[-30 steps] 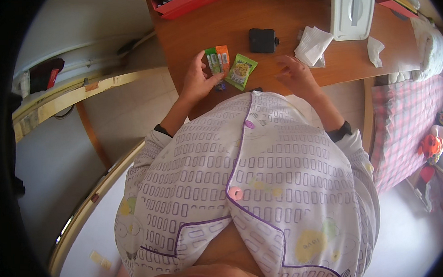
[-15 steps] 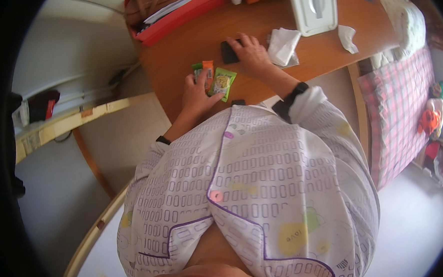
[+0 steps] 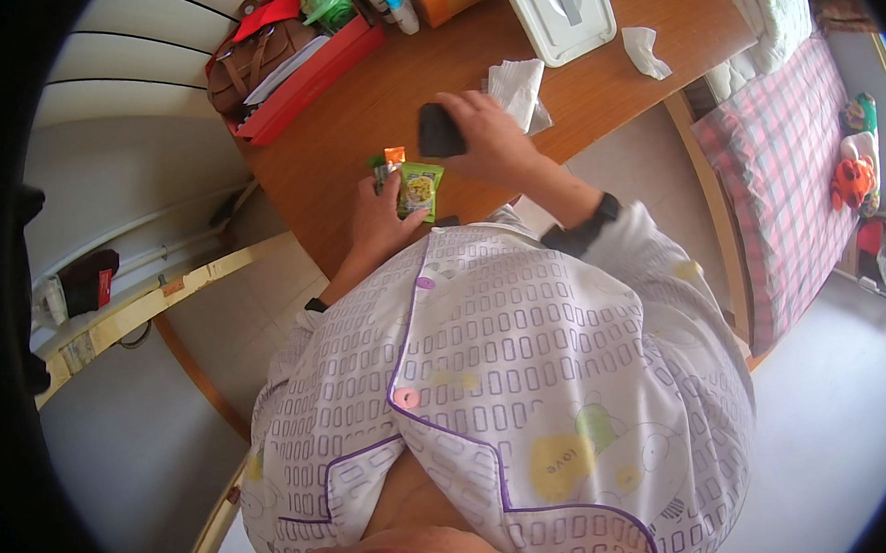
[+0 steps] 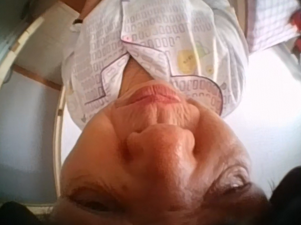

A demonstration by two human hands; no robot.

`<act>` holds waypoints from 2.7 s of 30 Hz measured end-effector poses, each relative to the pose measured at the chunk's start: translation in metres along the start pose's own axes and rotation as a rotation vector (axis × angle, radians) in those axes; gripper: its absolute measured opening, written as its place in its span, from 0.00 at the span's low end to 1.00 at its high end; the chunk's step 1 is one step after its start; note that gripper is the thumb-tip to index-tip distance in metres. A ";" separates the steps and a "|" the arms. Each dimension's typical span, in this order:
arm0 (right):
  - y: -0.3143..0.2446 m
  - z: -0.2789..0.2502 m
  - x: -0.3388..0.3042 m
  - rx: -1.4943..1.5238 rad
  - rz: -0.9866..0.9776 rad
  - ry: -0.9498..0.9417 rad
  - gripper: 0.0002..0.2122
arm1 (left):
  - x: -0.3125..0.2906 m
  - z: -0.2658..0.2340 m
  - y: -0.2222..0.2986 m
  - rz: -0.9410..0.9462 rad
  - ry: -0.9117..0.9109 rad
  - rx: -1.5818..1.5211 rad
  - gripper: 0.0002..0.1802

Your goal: The person organizes items on a cluttered wooden table. They pick up and place down a white plastic container, a black wallet, a red envelope, a brown purse, and several small packets. They also open a drawer and handle a white envelope.

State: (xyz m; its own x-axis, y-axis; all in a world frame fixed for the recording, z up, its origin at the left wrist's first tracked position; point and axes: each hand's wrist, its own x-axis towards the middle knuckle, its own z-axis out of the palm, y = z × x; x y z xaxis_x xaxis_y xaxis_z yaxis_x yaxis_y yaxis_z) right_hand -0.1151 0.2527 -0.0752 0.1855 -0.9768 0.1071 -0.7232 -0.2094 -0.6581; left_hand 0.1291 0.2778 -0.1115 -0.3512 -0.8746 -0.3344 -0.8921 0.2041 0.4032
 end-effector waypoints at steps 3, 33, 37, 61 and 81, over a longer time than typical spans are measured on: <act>0.019 -0.033 -0.030 -0.021 0.168 0.119 0.35 | 0.011 0.002 0.014 0.049 -0.056 -0.056 0.43; 0.124 -0.068 -0.068 -0.334 0.637 0.151 0.39 | 0.060 0.022 0.046 0.411 0.024 -0.293 0.47; 0.112 -0.070 -0.067 -0.339 0.541 0.289 0.34 | 0.059 0.018 0.035 0.462 0.113 -0.256 0.46; 0.025 -0.006 -0.043 0.184 0.158 -0.151 0.14 | 0.064 -0.112 -0.086 0.201 0.795 0.098 0.32; 0.023 -0.003 -0.040 0.201 0.219 -0.195 0.14 | 0.134 -0.126 -0.161 0.284 0.900 0.088 0.04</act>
State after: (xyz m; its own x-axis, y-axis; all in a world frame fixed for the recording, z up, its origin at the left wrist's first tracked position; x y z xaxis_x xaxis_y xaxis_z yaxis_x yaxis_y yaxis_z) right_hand -0.1415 0.2864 -0.0923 0.1780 -0.9665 -0.1847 -0.6180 0.0363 -0.7853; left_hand 0.2616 0.0720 -0.1142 -0.2398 -0.7903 0.5639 -0.8381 0.4616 0.2905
